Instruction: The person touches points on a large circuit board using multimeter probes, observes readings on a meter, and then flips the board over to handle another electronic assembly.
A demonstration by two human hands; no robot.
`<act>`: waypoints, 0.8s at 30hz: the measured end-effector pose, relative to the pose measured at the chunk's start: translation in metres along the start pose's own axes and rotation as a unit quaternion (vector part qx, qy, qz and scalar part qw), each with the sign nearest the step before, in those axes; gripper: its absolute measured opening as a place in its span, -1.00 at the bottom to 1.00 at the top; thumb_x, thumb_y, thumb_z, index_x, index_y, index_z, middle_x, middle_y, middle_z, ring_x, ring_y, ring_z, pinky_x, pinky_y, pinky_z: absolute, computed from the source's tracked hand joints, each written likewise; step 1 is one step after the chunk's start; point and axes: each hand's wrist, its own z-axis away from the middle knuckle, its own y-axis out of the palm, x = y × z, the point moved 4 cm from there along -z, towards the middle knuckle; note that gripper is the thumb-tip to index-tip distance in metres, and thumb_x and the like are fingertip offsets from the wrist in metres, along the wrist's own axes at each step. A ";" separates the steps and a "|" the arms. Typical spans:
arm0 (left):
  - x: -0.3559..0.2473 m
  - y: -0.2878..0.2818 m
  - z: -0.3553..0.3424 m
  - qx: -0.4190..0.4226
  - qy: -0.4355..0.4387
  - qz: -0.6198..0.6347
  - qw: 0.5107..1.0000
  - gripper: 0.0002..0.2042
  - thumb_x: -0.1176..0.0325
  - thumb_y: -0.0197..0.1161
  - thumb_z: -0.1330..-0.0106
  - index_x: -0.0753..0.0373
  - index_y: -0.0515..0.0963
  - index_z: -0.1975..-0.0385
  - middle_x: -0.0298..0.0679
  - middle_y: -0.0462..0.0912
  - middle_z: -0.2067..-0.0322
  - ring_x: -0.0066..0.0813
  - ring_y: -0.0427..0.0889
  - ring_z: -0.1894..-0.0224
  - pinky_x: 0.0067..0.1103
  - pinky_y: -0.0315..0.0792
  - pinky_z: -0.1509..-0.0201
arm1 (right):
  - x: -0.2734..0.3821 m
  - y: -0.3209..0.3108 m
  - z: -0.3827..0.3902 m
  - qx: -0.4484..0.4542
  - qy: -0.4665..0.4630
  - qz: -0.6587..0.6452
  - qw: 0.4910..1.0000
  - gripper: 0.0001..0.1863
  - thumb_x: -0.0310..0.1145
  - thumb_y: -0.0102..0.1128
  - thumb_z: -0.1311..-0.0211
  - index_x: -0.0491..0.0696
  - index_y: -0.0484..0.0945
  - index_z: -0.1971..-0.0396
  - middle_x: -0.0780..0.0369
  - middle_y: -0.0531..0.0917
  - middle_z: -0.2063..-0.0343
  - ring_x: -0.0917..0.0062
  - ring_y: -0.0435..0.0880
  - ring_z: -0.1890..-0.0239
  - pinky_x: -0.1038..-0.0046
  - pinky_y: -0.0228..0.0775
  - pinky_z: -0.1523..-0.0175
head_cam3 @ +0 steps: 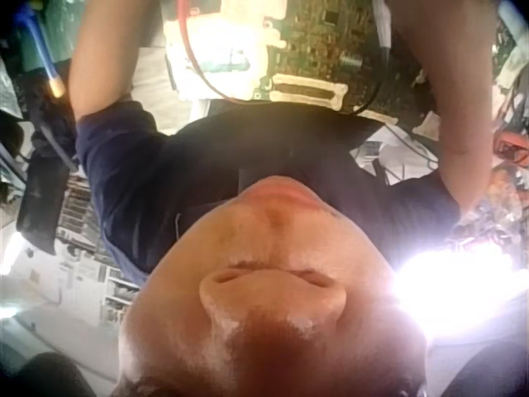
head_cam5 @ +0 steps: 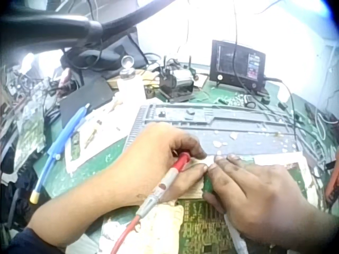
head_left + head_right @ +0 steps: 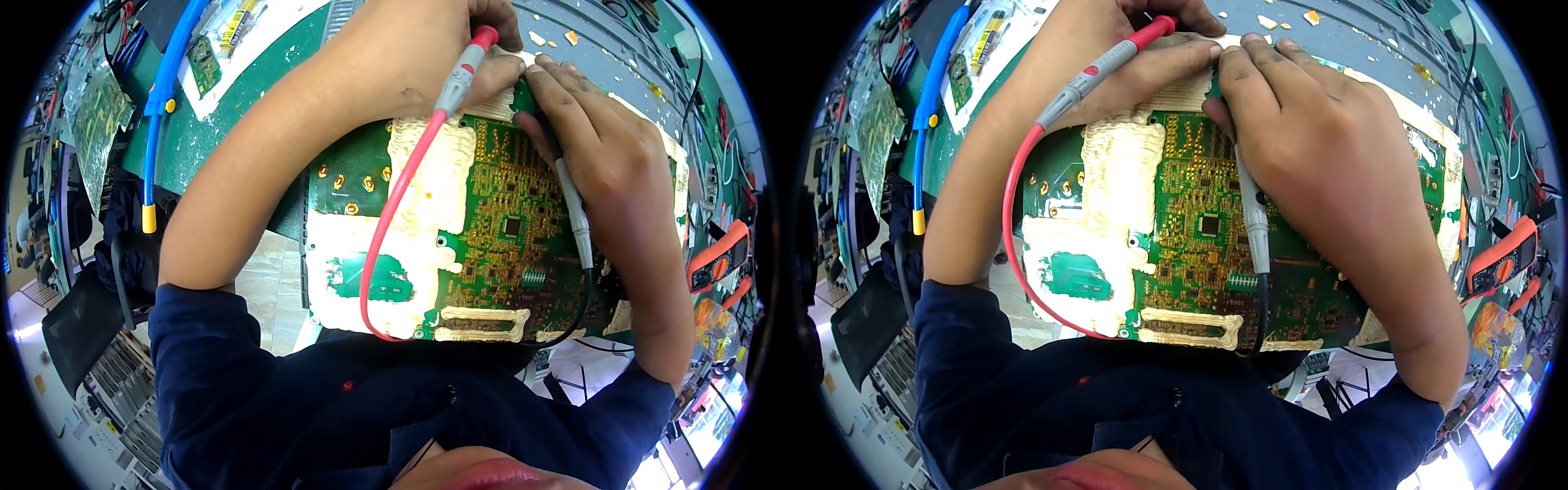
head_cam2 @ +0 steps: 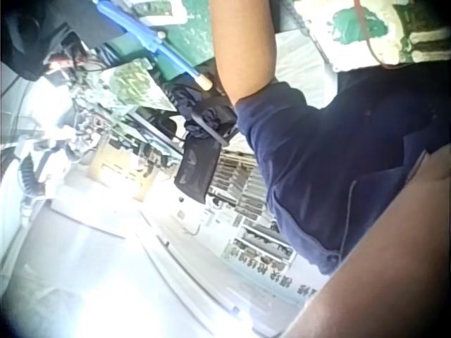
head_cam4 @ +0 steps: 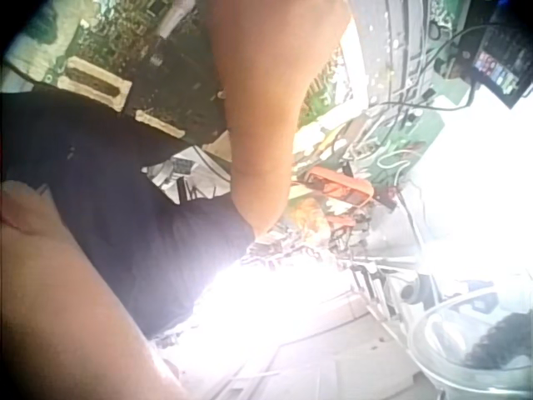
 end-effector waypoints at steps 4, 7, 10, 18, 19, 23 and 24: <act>-0.011 -0.002 -0.003 0.010 -0.049 -0.027 0.998 -0.74 0.33 0.34 -0.18 0.46 0.68 0.34 0.09 0.66 0.55 -0.11 0.72 0.48 -0.42 0.58 0.29 | -0.003 -0.003 0.001 0.025 -0.006 -0.021 0.999 -0.54 -0.35 0.47 -0.15 -0.22 0.63 -0.03 -0.02 0.73 0.03 0.13 0.76 -0.02 0.25 0.64 -0.05; -0.006 0.001 0.004 -0.016 0.007 -0.029 0.999 -0.76 0.33 0.34 -0.20 0.46 0.68 0.37 0.05 0.64 0.59 -0.20 0.70 0.52 -0.45 0.56 0.33 | -0.003 -0.006 0.002 0.044 -0.002 -0.041 0.998 -0.46 -0.29 0.47 -0.10 -0.25 0.61 -0.06 -0.04 0.71 -0.02 0.10 0.74 -0.05 0.21 0.61 -0.09; 0.004 0.003 0.001 -0.023 -0.018 0.016 0.999 -0.78 0.34 0.34 -0.23 0.44 0.68 0.42 0.00 0.61 0.64 -0.31 0.65 0.57 -0.47 0.51 0.38 | -0.002 -0.007 0.003 0.058 0.006 -0.045 0.997 -0.40 -0.28 0.44 -0.06 -0.27 0.58 -0.10 -0.06 0.68 -0.07 0.06 0.71 -0.09 0.18 0.59 -0.13; 0.001 0.000 -0.005 -0.053 -0.080 0.026 0.995 -0.68 0.28 0.27 -0.39 0.44 0.68 0.48 0.00 0.56 0.71 -0.29 0.55 0.66 -0.41 0.40 0.49 | 0.006 -0.014 0.001 0.124 0.037 -0.025 0.991 -0.32 -0.23 0.26 -0.16 -0.36 0.44 -0.21 -0.22 0.56 -0.16 -0.11 0.59 -0.19 0.11 0.45 -0.29; 0.001 -0.001 -0.004 -0.056 -0.084 0.024 0.995 -0.67 0.26 0.26 -0.40 0.45 0.68 0.48 0.01 0.55 0.71 -0.27 0.56 0.66 -0.41 0.40 0.49 | 0.007 -0.015 0.002 0.126 0.046 -0.022 0.991 -0.32 -0.24 0.25 -0.17 -0.37 0.43 -0.22 -0.22 0.55 -0.17 -0.12 0.58 -0.20 0.10 0.44 -0.30; 0.004 0.000 -0.004 -0.051 -0.074 0.032 0.995 -0.62 0.22 0.22 -0.44 0.47 0.68 0.45 0.04 0.55 0.71 -0.21 0.59 0.64 -0.39 0.41 0.48 | 0.018 -0.009 0.005 0.149 0.085 -0.003 0.985 -0.32 -0.29 0.25 -0.20 -0.35 0.38 -0.27 -0.18 0.52 -0.23 -0.07 0.54 -0.26 0.11 0.43 -0.31; 0.004 0.001 -0.005 -0.042 -0.076 0.033 0.996 -0.62 0.21 0.21 -0.45 0.47 0.68 0.44 0.04 0.55 0.70 -0.20 0.60 0.63 -0.38 0.42 0.47 | 0.019 -0.007 0.006 0.156 0.088 0.005 0.984 -0.32 -0.29 0.25 -0.21 -0.34 0.37 -0.28 -0.17 0.51 -0.24 -0.06 0.53 -0.28 0.12 0.42 -0.32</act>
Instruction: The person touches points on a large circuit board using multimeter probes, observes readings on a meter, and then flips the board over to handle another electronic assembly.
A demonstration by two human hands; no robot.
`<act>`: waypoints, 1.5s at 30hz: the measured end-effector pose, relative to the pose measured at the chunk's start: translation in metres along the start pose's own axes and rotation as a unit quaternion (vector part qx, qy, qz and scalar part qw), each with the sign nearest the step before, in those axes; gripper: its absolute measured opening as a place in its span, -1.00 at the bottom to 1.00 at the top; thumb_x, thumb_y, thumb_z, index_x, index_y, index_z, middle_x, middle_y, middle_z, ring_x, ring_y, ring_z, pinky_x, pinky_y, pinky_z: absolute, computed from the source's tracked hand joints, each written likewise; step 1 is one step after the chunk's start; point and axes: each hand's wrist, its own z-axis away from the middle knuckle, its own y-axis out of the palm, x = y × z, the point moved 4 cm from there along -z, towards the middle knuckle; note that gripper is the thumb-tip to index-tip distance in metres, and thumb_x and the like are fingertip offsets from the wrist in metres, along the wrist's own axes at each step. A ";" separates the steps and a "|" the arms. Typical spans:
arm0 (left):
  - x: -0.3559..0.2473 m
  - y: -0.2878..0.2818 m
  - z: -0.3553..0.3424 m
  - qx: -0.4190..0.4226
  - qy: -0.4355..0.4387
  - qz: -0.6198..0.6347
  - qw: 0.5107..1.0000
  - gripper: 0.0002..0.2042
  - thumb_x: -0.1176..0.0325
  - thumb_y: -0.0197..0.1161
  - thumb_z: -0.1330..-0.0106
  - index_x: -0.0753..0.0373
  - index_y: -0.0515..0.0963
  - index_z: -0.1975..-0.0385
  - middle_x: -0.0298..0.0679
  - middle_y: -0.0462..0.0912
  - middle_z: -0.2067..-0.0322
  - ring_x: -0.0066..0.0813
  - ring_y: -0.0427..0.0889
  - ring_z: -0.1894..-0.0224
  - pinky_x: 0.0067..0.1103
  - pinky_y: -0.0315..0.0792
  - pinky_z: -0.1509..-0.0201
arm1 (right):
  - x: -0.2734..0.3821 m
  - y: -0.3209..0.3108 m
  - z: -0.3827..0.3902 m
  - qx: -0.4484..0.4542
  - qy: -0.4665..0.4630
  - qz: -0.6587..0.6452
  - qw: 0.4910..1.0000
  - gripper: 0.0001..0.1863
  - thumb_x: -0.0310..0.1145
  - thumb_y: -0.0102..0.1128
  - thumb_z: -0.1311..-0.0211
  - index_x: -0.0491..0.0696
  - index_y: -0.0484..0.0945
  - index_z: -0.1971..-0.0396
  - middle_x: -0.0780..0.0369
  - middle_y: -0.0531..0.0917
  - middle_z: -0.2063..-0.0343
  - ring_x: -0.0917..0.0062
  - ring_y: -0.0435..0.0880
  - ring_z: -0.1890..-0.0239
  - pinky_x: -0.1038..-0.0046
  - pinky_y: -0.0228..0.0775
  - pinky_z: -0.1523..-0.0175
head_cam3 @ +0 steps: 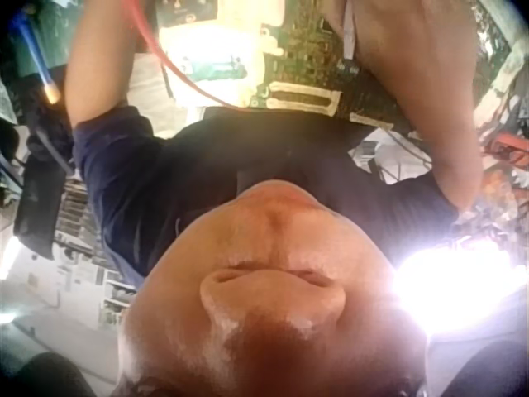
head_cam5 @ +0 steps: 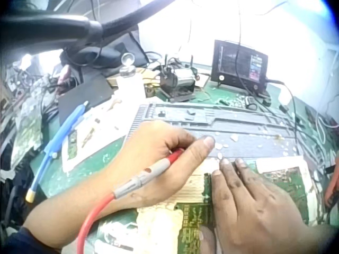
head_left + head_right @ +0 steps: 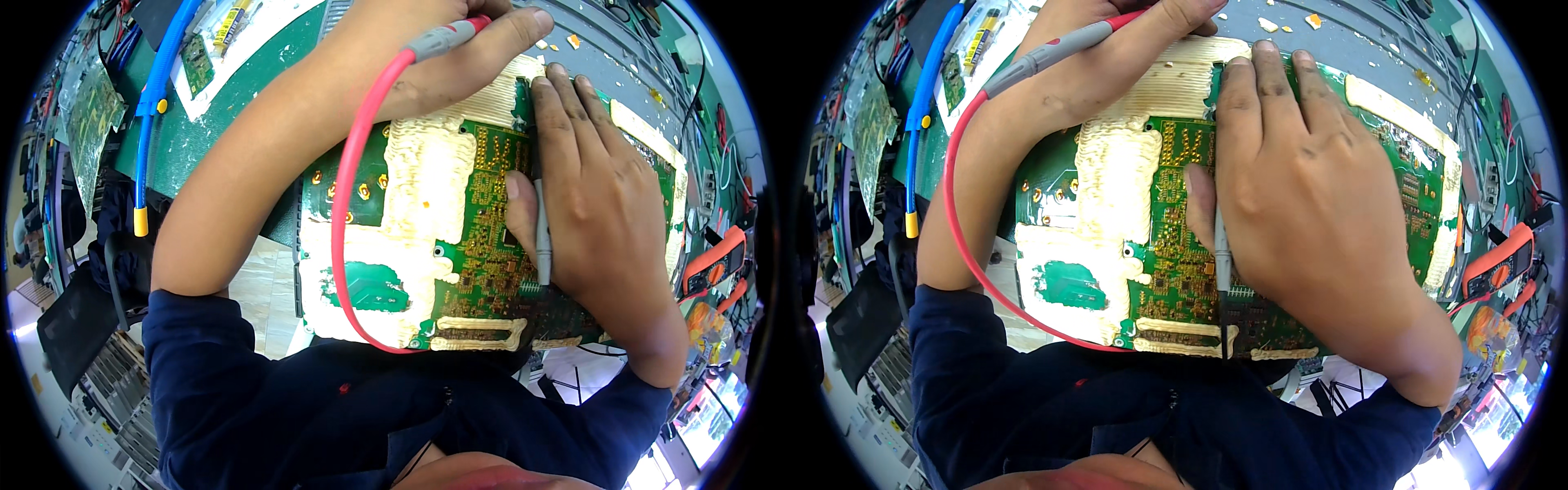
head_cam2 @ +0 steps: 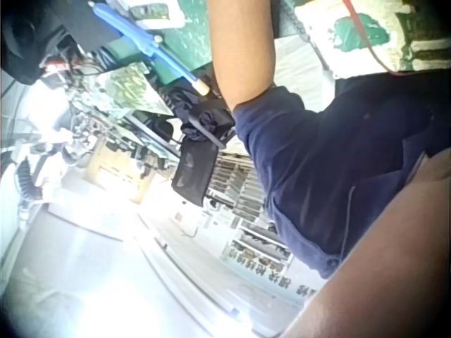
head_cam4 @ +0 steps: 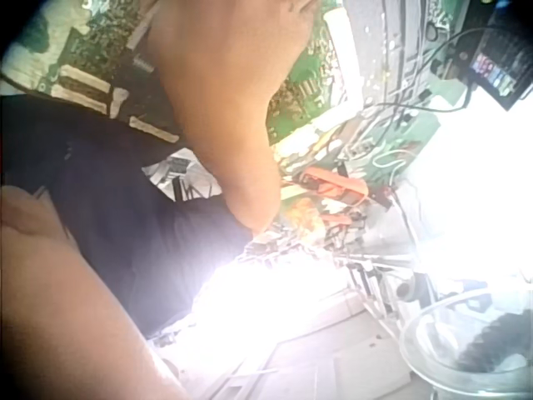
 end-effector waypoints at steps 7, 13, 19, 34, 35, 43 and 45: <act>-0.007 -0.007 0.004 0.037 0.038 0.014 0.998 -0.62 0.22 0.17 -0.48 0.46 0.67 0.44 0.02 0.52 0.72 -0.17 0.55 0.64 -0.36 0.41 0.46 | 0.004 0.001 -0.002 0.006 -0.001 0.026 1.000 -0.32 -0.31 0.25 -0.26 -0.30 0.33 -0.32 -0.12 0.49 -0.28 0.00 0.51 -0.31 0.16 0.37 -0.36; -0.009 0.000 0.001 0.024 -0.018 -0.025 0.999 -0.63 0.24 0.16 -0.48 0.46 0.65 0.43 0.04 0.52 0.70 -0.15 0.54 0.63 -0.36 0.41 0.44 | -0.003 0.002 -0.006 -0.026 -0.022 0.013 0.999 -0.44 -0.38 0.27 -0.26 -0.28 0.42 -0.23 -0.09 0.56 -0.20 0.01 0.57 -0.22 0.15 0.42 -0.30; -0.009 -0.005 0.006 0.017 0.079 0.006 0.997 -0.67 0.30 0.15 -0.46 0.46 0.64 0.44 0.09 0.53 0.66 -0.07 0.57 0.60 -0.34 0.42 0.43 | -0.015 0.003 -0.011 -0.082 -0.067 0.015 0.994 -0.58 -0.47 0.31 -0.23 -0.19 0.56 -0.11 0.01 0.68 -0.05 0.08 0.67 -0.09 0.18 0.52 -0.19; -0.006 -0.001 0.006 0.044 0.046 -0.032 0.997 -0.69 0.26 0.41 -0.17 0.47 0.69 0.36 0.10 0.68 0.53 -0.16 0.74 0.44 -0.42 0.57 0.28 | -0.025 -0.005 -0.016 -0.110 -0.113 -0.014 0.987 -0.68 -0.49 0.32 -0.24 -0.19 0.63 0.00 0.04 0.73 0.06 0.14 0.72 -0.01 0.23 0.57 -0.10; -0.006 -0.001 0.006 0.048 0.039 -0.025 0.998 -0.69 0.26 0.42 -0.16 0.47 0.69 0.35 0.10 0.69 0.52 -0.16 0.74 0.43 -0.42 0.58 0.27 | -0.026 -0.004 -0.016 -0.106 -0.111 -0.015 0.988 -0.68 -0.49 0.32 -0.24 -0.19 0.62 0.00 0.03 0.73 0.06 0.14 0.72 -0.01 0.23 0.57 -0.10; -0.010 -0.002 0.010 0.037 0.089 -0.053 0.994 -0.71 0.30 0.38 -0.20 0.48 0.70 0.31 0.10 0.71 0.49 -0.17 0.75 0.41 -0.43 0.59 0.25 | -0.028 -0.003 -0.012 -0.086 -0.090 -0.031 0.992 -0.65 -0.43 0.32 -0.24 -0.21 0.60 -0.01 -0.01 0.70 0.01 0.08 0.70 -0.03 0.20 0.56 -0.11; -0.006 -0.001 0.008 0.038 0.095 -0.049 0.994 -0.72 0.31 0.36 -0.20 0.48 0.70 0.30 0.09 0.71 0.49 -0.18 0.76 0.40 -0.43 0.60 0.23 | -0.027 -0.004 -0.011 -0.077 -0.086 -0.027 0.993 -0.63 -0.41 0.33 -0.24 -0.22 0.60 -0.02 -0.03 0.70 -0.01 0.07 0.70 -0.04 0.19 0.55 -0.11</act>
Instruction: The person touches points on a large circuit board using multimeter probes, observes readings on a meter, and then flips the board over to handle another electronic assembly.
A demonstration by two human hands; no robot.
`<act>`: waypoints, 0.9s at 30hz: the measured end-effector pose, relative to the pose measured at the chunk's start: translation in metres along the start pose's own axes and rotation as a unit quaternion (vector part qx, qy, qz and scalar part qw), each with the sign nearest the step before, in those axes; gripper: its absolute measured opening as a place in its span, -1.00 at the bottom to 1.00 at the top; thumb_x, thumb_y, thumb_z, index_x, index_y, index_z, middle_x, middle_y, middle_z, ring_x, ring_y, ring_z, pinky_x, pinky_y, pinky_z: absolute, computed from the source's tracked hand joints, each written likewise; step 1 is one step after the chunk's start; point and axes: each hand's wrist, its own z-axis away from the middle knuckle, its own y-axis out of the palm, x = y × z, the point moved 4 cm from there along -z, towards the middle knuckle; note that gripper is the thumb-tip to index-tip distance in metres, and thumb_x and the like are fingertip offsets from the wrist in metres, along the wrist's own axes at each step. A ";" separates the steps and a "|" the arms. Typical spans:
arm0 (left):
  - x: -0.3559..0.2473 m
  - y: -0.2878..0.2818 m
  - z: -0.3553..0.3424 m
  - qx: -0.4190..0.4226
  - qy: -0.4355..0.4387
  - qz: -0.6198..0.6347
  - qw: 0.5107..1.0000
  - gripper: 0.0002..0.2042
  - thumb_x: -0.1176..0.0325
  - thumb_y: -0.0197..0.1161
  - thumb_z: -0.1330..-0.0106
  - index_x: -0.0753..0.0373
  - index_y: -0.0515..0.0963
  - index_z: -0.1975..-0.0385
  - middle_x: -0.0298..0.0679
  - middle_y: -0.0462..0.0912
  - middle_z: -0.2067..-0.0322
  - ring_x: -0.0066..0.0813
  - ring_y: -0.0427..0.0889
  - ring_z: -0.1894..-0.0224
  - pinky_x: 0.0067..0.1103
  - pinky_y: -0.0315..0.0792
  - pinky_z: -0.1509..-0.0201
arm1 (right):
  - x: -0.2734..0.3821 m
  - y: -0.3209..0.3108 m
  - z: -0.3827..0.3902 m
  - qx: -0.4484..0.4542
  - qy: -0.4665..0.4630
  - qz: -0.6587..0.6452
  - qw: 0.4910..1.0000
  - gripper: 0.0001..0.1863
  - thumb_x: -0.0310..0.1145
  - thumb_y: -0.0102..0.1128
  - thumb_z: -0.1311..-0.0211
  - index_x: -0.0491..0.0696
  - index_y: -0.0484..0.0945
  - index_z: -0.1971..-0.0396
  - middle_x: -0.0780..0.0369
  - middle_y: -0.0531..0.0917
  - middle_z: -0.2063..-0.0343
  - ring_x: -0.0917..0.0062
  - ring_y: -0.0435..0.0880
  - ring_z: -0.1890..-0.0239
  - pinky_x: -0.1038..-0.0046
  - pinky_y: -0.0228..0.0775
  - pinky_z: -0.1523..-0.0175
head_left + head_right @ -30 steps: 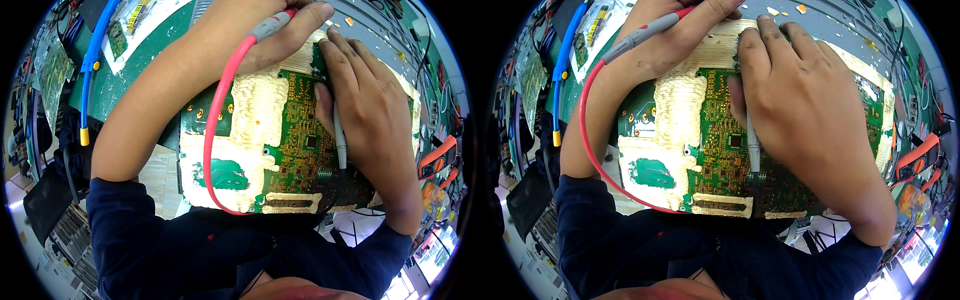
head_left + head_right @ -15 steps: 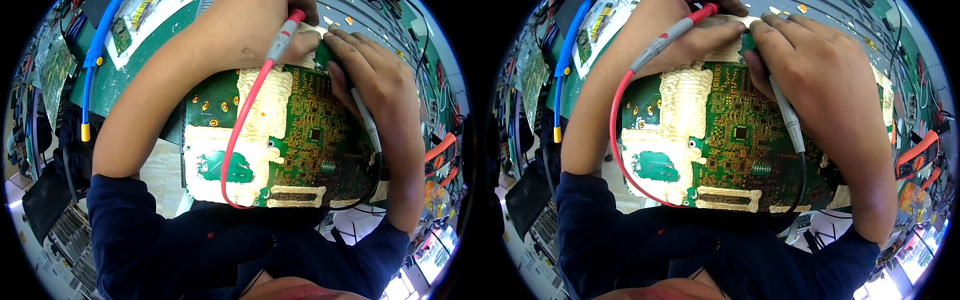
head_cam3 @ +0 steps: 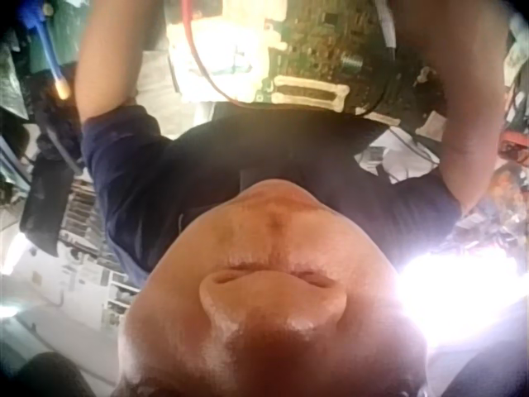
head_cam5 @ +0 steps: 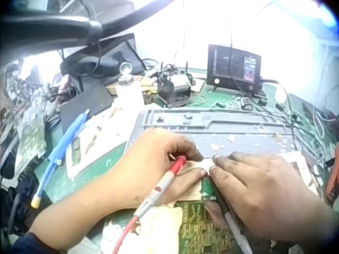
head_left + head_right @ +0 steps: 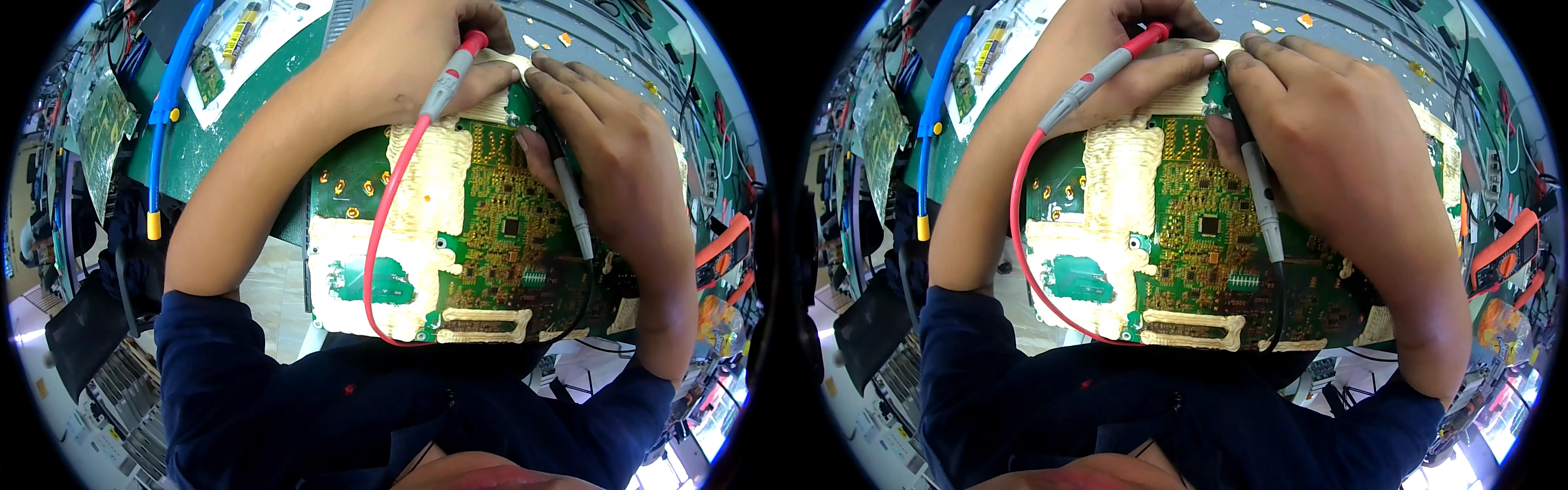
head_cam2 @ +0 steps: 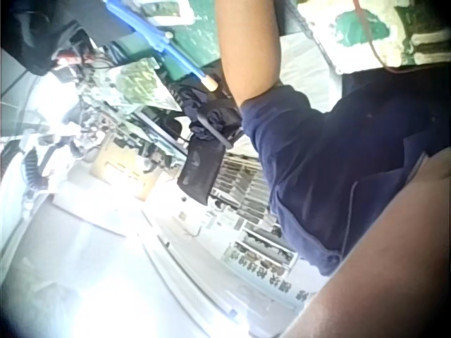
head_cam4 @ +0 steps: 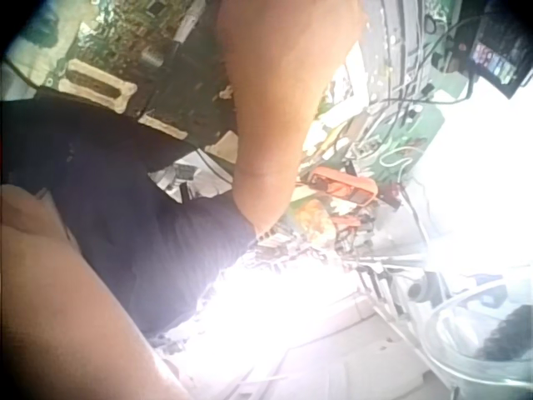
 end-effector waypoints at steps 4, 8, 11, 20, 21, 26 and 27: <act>0.008 0.002 0.000 -0.006 -0.029 0.027 0.999 -0.73 0.33 0.36 -0.20 0.48 0.70 0.30 0.08 0.72 0.48 -0.20 0.76 0.40 -0.44 0.60 0.23 | 0.002 0.003 0.000 -0.013 0.013 -0.011 1.000 -0.60 -0.40 0.34 -0.23 -0.23 0.59 -0.04 -0.04 0.69 -0.01 0.06 0.69 -0.04 0.17 0.55 -0.12; 0.006 0.003 0.000 -0.021 -0.019 0.022 0.999 -0.75 0.34 0.34 -0.21 0.47 0.70 0.31 0.05 0.72 0.49 -0.21 0.75 0.42 -0.44 0.60 0.23 | 0.005 0.007 -0.002 -0.020 0.038 0.008 0.999 -0.60 -0.42 0.32 -0.24 -0.23 0.58 -0.06 -0.03 0.70 0.00 0.08 0.70 -0.04 0.20 0.56 -0.12; 0.004 0.003 0.001 -0.026 -0.008 0.003 1.000 -0.76 0.35 0.33 -0.21 0.47 0.70 0.32 0.04 0.71 0.51 -0.23 0.74 0.43 -0.45 0.59 0.24 | 0.005 0.009 -0.003 -0.017 0.045 0.022 0.999 -0.62 -0.44 0.32 -0.25 -0.22 0.58 -0.06 -0.02 0.70 0.01 0.12 0.70 -0.03 0.23 0.57 -0.10; -0.002 0.002 -0.003 0.013 -0.101 0.027 0.994 -0.70 0.30 0.38 -0.16 0.50 0.70 0.32 0.00 0.71 0.53 -0.28 0.75 0.43 -0.46 0.60 0.24 | -0.003 0.008 -0.004 0.009 0.017 0.014 1.000 -0.67 -0.39 0.32 -0.29 -0.15 0.62 -0.02 0.05 0.73 0.05 0.17 0.74 0.07 0.28 0.61 0.02; -0.007 0.000 0.000 0.005 -0.064 0.012 0.998 -0.69 0.29 0.39 -0.16 0.50 0.70 0.32 0.00 0.72 0.53 -0.28 0.75 0.43 -0.46 0.60 0.24 | -0.005 0.007 -0.004 0.015 0.013 0.014 1.000 -0.68 -0.38 0.32 -0.29 -0.13 0.62 -0.02 0.06 0.73 0.06 0.18 0.74 0.09 0.29 0.61 0.04; 0.003 0.001 -0.004 0.004 -0.041 -0.001 0.999 -0.69 0.28 0.41 -0.13 0.49 0.70 0.33 0.01 0.71 0.54 -0.27 0.75 0.44 -0.46 0.60 0.24 | -0.012 0.007 -0.004 0.006 -0.020 0.033 0.999 -0.70 -0.33 0.30 -0.31 -0.09 0.65 0.00 0.12 0.75 0.10 0.19 0.75 0.15 0.29 0.61 0.12; -0.001 0.001 -0.008 0.013 -0.073 -0.007 0.997 -0.69 0.28 0.41 -0.13 0.48 0.70 0.34 0.01 0.71 0.54 -0.26 0.75 0.44 -0.46 0.60 0.25 | -0.013 0.007 -0.004 -0.003 -0.030 0.033 0.999 -0.70 -0.33 0.30 -0.31 -0.08 0.65 0.01 0.13 0.75 0.10 0.19 0.75 0.16 0.28 0.60 0.13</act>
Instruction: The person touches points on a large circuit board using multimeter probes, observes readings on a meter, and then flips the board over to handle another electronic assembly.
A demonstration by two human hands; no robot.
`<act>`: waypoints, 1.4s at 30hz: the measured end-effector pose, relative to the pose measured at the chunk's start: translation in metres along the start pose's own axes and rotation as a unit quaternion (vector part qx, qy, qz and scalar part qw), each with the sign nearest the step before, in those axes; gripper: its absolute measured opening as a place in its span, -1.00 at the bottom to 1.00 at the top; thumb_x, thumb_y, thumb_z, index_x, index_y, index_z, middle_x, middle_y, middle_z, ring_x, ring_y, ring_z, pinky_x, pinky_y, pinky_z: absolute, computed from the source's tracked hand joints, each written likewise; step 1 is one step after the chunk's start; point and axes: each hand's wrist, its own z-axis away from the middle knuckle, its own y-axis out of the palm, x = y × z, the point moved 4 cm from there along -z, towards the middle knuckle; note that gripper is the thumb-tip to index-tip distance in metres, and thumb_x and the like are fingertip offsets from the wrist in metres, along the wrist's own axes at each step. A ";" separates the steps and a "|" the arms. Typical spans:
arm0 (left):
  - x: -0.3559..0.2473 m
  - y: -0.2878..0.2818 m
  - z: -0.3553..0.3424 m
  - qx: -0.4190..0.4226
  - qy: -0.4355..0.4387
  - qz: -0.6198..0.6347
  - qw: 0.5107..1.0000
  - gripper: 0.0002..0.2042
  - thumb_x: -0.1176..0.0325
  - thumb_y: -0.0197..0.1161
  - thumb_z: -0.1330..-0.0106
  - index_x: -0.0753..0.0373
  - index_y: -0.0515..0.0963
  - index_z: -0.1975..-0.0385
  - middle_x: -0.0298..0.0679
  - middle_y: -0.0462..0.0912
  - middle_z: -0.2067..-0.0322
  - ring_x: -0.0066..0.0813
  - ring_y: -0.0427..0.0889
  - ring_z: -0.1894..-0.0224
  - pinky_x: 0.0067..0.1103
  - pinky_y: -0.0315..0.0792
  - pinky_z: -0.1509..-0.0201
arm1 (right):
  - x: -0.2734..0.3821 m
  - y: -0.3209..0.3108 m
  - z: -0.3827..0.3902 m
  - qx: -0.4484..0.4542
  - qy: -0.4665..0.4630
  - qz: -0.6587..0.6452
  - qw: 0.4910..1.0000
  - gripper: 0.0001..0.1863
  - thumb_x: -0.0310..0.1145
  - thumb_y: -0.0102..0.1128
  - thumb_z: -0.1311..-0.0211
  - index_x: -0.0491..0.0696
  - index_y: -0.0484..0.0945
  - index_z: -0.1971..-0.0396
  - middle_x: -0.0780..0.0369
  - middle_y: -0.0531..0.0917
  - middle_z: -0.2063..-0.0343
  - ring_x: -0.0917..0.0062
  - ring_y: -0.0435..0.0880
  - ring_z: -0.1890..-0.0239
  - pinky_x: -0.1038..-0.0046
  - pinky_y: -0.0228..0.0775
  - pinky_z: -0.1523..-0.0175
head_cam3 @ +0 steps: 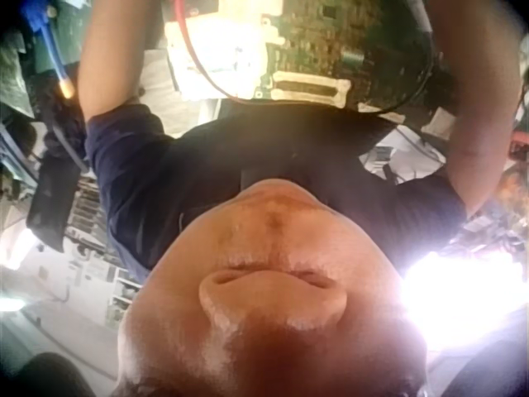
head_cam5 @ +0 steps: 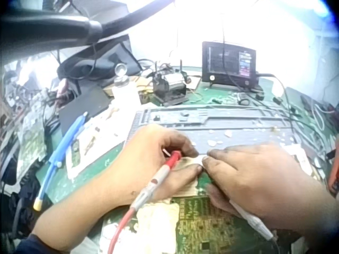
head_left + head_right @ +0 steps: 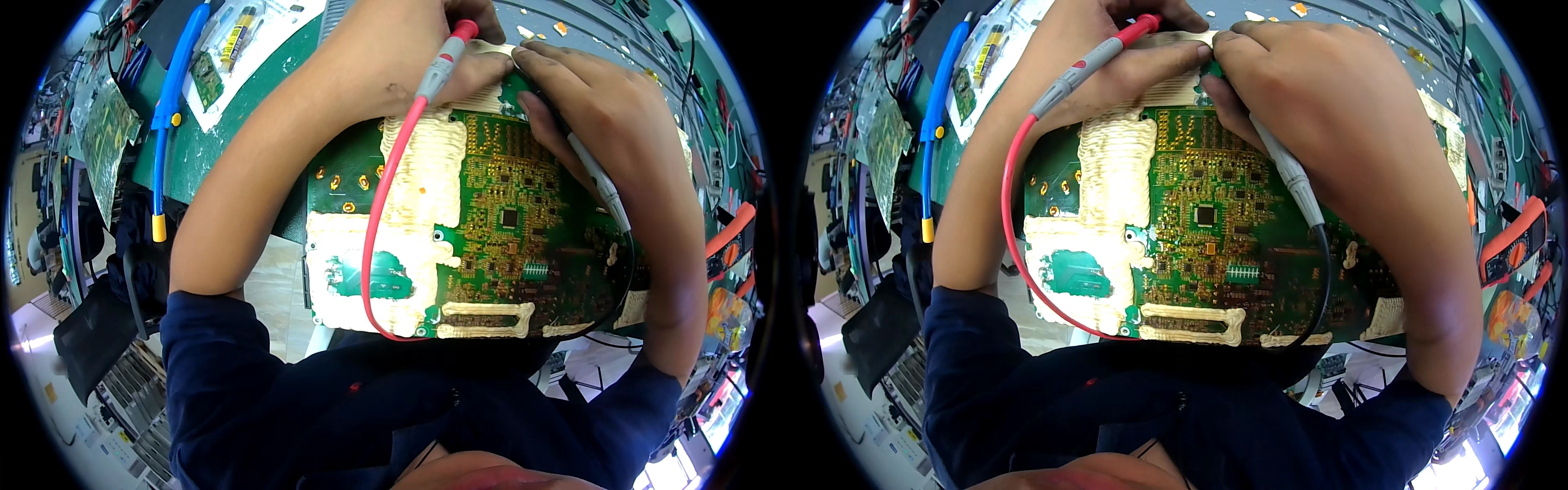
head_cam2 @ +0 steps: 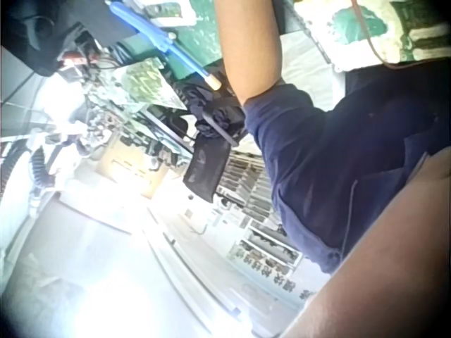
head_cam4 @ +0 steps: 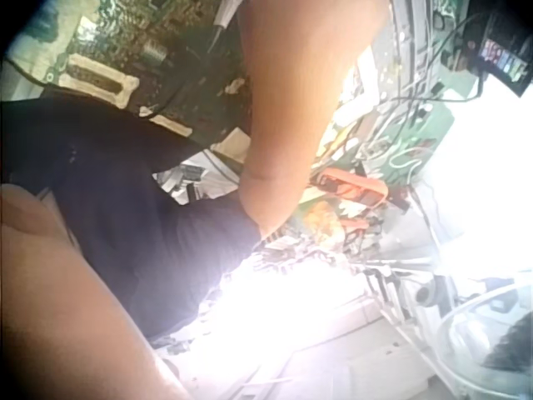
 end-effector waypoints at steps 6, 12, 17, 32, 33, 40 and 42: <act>-0.002 0.004 0.002 -0.029 -0.003 -0.022 0.999 -0.71 0.29 0.40 -0.09 0.45 0.70 0.36 0.03 0.68 0.55 -0.12 0.74 0.44 -0.42 0.59 0.27 | -0.003 0.000 -0.001 0.013 -0.004 0.007 1.000 -0.70 -0.34 0.31 -0.29 -0.11 0.66 0.03 0.10 0.75 0.09 0.19 0.75 0.15 0.29 0.61 0.11; -0.003 0.008 0.006 -0.070 0.105 -0.089 0.988 -0.73 0.30 0.39 -0.04 0.43 0.67 0.41 0.07 0.65 0.55 0.02 0.72 0.43 -0.37 0.58 0.28 | 0.003 -0.005 -0.002 -0.030 -0.007 -0.002 1.000 -0.71 -0.38 0.31 -0.26 -0.13 0.66 0.04 0.08 0.75 0.11 0.17 0.75 0.16 0.29 0.62 0.10; -0.009 0.006 0.007 -0.058 0.080 -0.073 0.992 -0.74 0.31 0.39 -0.04 0.44 0.66 0.42 0.08 0.62 0.57 -0.03 0.70 0.47 -0.38 0.56 0.32 | -0.005 0.002 0.000 -0.035 -0.007 -0.036 0.999 -0.72 -0.40 0.31 -0.25 -0.13 0.67 0.06 0.08 0.76 0.14 0.17 0.76 0.20 0.29 0.63 0.11; -0.007 0.009 0.004 -0.072 0.114 -0.072 0.988 -0.81 0.42 0.41 -0.01 0.42 0.62 0.47 0.02 0.59 0.60 -0.19 0.67 0.54 -0.46 0.51 0.39 | -0.001 -0.005 0.000 -0.040 0.000 -0.050 0.998 -0.76 -0.40 0.28 -0.27 -0.20 0.66 0.13 0.02 0.75 0.15 0.14 0.75 0.17 0.24 0.61 0.04; -0.006 0.009 0.004 -0.070 0.107 -0.059 0.990 -0.83 0.44 0.41 -0.02 0.42 0.62 0.47 0.01 0.59 0.60 -0.22 0.66 0.54 -0.47 0.51 0.39 | -0.002 -0.004 0.000 -0.042 -0.002 -0.059 0.997 -0.77 -0.40 0.28 -0.27 -0.20 0.66 0.14 0.01 0.75 0.16 0.14 0.75 0.18 0.24 0.61 0.04; 0.017 0.011 -0.002 -0.029 0.036 0.035 0.998 -0.87 0.46 0.37 -0.19 0.41 0.63 0.46 -0.13 0.62 0.60 -0.51 0.61 0.53 -0.54 0.48 0.40 | -0.016 -0.012 0.003 -0.004 0.010 -0.171 0.985 -0.79 -0.43 0.23 -0.30 -0.23 0.66 0.17 -0.01 0.73 0.27 0.09 0.74 0.24 0.25 0.57 0.11; -0.003 0.009 0.005 -0.061 0.079 -0.021 0.995 -0.88 0.45 0.37 -0.21 0.39 0.65 0.46 -0.18 0.63 0.60 -0.58 0.58 0.52 -0.56 0.47 0.40 | -0.020 -0.012 0.005 -0.035 0.027 -0.154 0.987 -0.78 -0.42 0.22 -0.31 -0.25 0.65 0.16 -0.01 0.73 0.30 0.08 0.73 0.26 0.25 0.56 0.13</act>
